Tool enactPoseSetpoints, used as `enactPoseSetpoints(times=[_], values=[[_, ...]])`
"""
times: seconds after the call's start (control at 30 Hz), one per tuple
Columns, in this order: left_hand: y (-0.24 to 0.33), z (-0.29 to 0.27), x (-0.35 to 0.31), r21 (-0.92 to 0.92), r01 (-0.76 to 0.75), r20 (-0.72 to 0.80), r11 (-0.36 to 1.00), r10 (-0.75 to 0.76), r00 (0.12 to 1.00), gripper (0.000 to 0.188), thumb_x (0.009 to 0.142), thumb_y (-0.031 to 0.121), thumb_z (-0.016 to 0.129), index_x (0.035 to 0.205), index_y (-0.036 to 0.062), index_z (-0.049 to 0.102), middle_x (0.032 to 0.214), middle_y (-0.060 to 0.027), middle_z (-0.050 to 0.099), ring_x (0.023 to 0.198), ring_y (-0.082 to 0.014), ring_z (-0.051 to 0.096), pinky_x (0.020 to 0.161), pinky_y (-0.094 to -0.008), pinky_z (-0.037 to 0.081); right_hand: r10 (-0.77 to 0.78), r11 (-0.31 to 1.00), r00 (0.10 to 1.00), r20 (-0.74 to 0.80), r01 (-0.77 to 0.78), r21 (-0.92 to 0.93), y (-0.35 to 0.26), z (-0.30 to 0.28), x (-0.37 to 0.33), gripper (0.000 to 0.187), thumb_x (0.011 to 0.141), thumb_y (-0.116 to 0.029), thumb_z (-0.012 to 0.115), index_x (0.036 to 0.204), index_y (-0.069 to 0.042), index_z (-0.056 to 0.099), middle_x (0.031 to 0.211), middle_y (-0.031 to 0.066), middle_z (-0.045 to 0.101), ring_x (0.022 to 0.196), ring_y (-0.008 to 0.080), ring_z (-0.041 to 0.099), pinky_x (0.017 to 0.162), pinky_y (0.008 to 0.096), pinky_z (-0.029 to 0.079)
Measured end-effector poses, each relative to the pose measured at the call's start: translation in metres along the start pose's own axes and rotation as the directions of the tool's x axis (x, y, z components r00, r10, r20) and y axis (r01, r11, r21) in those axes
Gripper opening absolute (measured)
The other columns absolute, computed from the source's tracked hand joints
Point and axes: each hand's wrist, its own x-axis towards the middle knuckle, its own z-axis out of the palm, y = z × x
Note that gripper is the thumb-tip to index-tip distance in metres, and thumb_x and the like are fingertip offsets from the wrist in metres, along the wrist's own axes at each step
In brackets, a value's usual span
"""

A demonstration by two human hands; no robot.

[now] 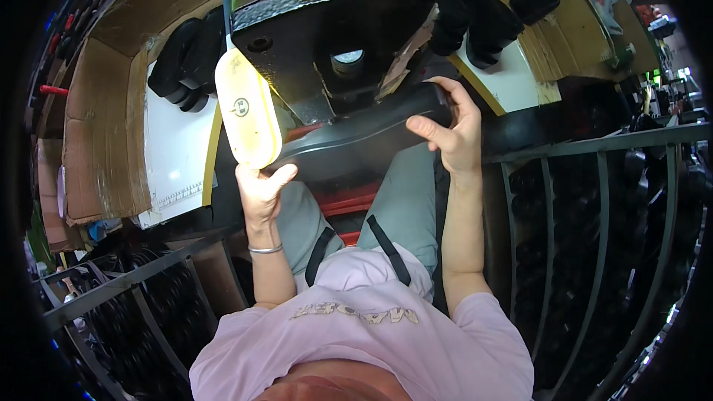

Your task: The person repeatedly picks up black shoe parts from a white surface and presses them against a green grinding machine. The person holds each part with both hands, rotates it to grind different edges, and then places it back on the surface. This cycle is performed multiple times on several shoe parts.

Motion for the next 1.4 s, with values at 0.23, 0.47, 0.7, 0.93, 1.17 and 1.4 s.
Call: enactPoseSetpoints(times=[0.23, 0.47, 0.7, 0.93, 1.17, 1.4], values=[[-0.013, 0.029, 0.005, 0.399, -0.265, 0.026, 0.878, 0.278, 0.960, 0.037, 0.066, 0.009, 0.087, 0.092, -0.0003, 0.063, 0.082, -0.0068, 0.067, 0.075, -0.0147, 0.064, 0.073, -0.0289, 0.052, -0.225, 0.973, 0.974, 0.003, 0.225, -0.049, 0.007, -0.018, -0.001, 0.062, 0.063, 0.003, 0.082, 0.118, 0.002, 0.054, 0.097, 0.0065, 0.060, 0.076, 0.0098, 0.058, 0.057, 0.0197, 0.047], [-0.003, 0.069, 0.025, 0.505, -0.420, 0.084, 0.754, 0.442, 0.893, 0.030, 0.067, 0.010, 0.087, 0.082, 0.0025, 0.062, 0.077, -0.0044, 0.063, 0.071, -0.0132, 0.059, 0.067, -0.0282, 0.050, -0.163, 0.976, 0.983, -0.080, 0.149, -0.158, -0.021, -0.034, 0.012, 0.058, 0.065, 0.001, 0.079, 0.119, 0.000, 0.057, 0.098, 0.0068, 0.062, 0.074, 0.0079, 0.058, 0.047, 0.0164, 0.042], [-0.013, 0.017, 0.016, 0.283, -0.291, -0.019, 0.914, 0.309, 0.951, 0.026, 0.069, 0.006, 0.084, 0.086, 0.0001, 0.066, 0.077, -0.0035, 0.066, 0.067, -0.0093, 0.058, 0.062, -0.0236, 0.048, -0.090, 0.983, 0.995, 0.049, 0.096, -0.157, -0.019, 0.006, 0.004, 0.058, 0.065, -0.009, 0.083, 0.116, 0.000, 0.057, 0.091, 0.0059, 0.063, 0.069, 0.0063, 0.059, 0.045, 0.0149, 0.041], [0.009, -0.042, 0.006, 0.346, -0.165, -0.027, 0.924, 0.186, 0.982, 0.030, 0.067, 0.003, 0.083, 0.067, 0.0036, 0.053, 0.064, 0.0036, 0.050, 0.060, -0.0043, 0.045, 0.053, -0.0213, 0.036, -0.074, 0.996, 0.992, 0.100, 0.078, -0.035, 0.011, 0.050, -0.023, 0.059, 0.066, -0.003, 0.085, 0.115, 0.002, 0.051, 0.101, 0.0090, 0.064, 0.092, 0.0144, 0.062, 0.080, 0.0278, 0.052], [0.040, -0.016, -0.007, 0.882, -0.314, 0.256, 0.352, 0.202, 0.945, 0.049, 0.062, 0.036, 0.087, 0.092, 0.0049, 0.066, 0.086, -0.0130, 0.066, 0.081, -0.0303, 0.063, 0.072, -0.0373, 0.048, -0.163, 0.977, 0.981, 0.108, 0.176, -0.121, 0.048, 0.066, -0.042, 0.060, 0.065, -0.006, 0.088, 0.113, -0.003, 0.052, 0.104, 0.0089, 0.064, 0.097, 0.0162, 0.061, 0.086, 0.0293, 0.049], [0.029, 0.033, 0.004, 0.849, -0.389, 0.256, 0.358, 0.364, 0.895, 0.052, 0.066, 0.041, 0.084, 0.098, 0.0039, 0.066, 0.086, -0.0116, 0.068, 0.072, -0.0287, 0.064, 0.068, -0.0377, 0.051, -0.252, 0.968, 0.967, 0.040, 0.252, -0.012, 0.055, 0.054, -0.033, 0.071, 0.069, -0.007, 0.086, 0.124, 0.000, 0.043, 0.113, 0.0107, 0.057, 0.104, 0.0182, 0.057, 0.092, 0.0308, 0.047]])
